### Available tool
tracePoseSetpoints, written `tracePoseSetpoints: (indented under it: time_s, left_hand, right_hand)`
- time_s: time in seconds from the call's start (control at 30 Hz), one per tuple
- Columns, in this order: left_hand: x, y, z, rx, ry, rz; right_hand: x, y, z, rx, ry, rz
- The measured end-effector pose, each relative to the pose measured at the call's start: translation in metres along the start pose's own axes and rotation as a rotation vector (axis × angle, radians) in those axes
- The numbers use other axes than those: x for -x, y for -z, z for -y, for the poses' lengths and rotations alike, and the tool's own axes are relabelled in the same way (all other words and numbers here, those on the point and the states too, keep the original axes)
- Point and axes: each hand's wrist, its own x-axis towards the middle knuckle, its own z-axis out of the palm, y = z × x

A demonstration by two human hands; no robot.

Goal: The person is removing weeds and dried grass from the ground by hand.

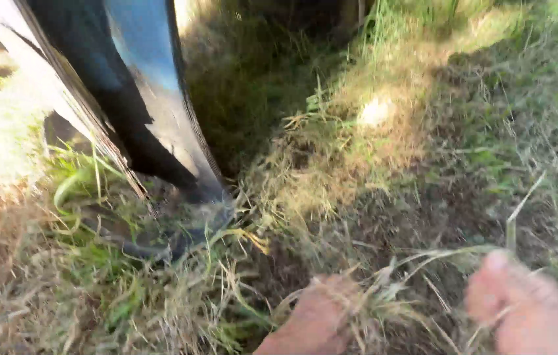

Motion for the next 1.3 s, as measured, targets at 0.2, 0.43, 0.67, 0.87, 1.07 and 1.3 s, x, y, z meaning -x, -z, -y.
tracePoseSetpoints:
  time_s: [0.2,0.43,0.67,0.87,1.07,1.3]
  left_hand:
    - [-0.042,-0.065,-0.049,0.976,0.676,0.275]
    - [-0.086,-0.020,-0.049,0.600,0.451,-0.085]
    - [-0.017,0.143,0.022,-0.014,0.712,-0.264]
    - [0.093,0.305,0.035,-0.647,1.403,-0.151]
    - [0.209,0.290,0.098,-0.664,1.570,0.647]
    - [0.011,0.294,-0.022,-0.474,1.493,0.627]
  right_hand:
    - [0.009,-0.005,0.048,0.186,0.225,-0.433]
    - [0.000,-0.190,0.073,-0.038,-0.067,-0.231]
    - [-0.025,-0.336,0.097,0.320,-0.029,0.284]
    - [-0.055,-0.349,0.080,0.911,0.097,0.571]
    - [-0.040,-0.358,0.089,1.010,-0.009,0.567]
    - [-0.032,-0.361,0.086,0.970,-0.077,0.589]
